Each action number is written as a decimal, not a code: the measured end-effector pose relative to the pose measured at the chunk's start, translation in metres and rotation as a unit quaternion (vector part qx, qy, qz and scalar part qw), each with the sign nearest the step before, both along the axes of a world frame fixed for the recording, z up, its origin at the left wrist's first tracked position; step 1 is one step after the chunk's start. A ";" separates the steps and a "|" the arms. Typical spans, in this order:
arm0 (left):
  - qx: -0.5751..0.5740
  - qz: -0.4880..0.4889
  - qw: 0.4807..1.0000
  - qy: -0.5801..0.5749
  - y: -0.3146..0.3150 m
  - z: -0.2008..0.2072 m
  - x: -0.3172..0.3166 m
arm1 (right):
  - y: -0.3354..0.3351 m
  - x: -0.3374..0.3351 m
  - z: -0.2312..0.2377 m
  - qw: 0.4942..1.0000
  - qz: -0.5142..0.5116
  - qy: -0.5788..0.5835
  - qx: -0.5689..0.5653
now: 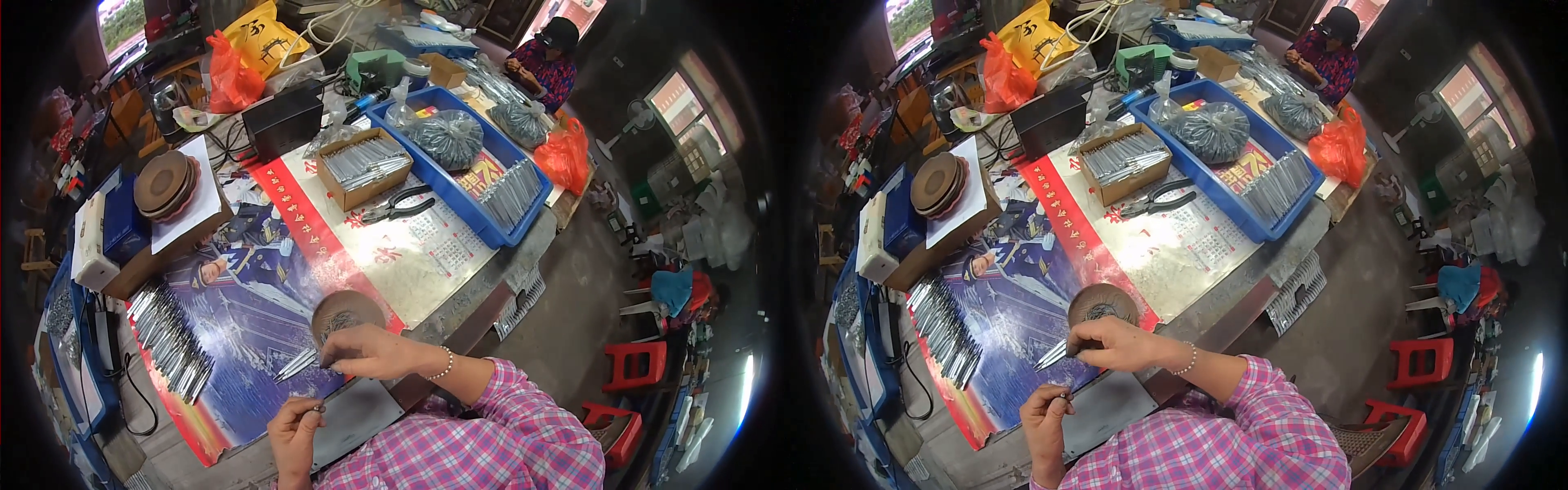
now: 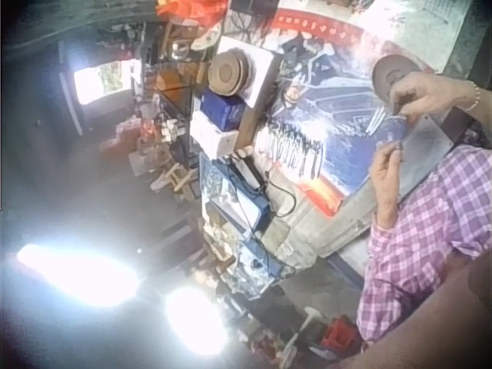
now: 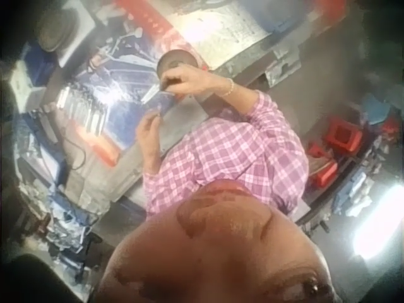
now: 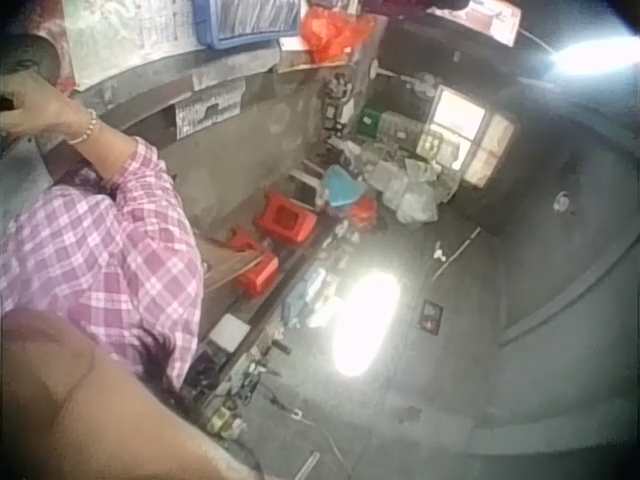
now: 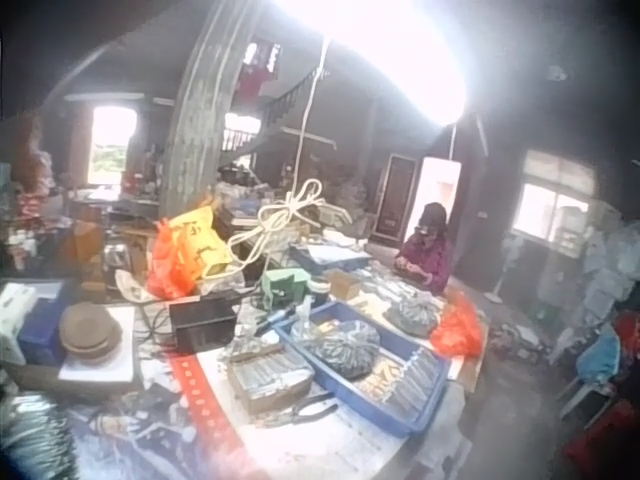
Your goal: The person assembles metal components by picking up metal strips and small fasteners from a bowl and joining them together by hand.
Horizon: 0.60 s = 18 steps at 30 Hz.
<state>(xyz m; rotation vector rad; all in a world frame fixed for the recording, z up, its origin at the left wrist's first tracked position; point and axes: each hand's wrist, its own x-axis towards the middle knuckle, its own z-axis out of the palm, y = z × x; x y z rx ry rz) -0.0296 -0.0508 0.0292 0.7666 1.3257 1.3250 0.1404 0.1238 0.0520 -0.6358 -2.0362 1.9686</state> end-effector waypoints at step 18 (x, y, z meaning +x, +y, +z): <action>0.000 -0.013 1.000 -0.023 0.009 0.001 0.010 | -0.024 -0.001 0.001 0.976 -0.050 0.054 -0.204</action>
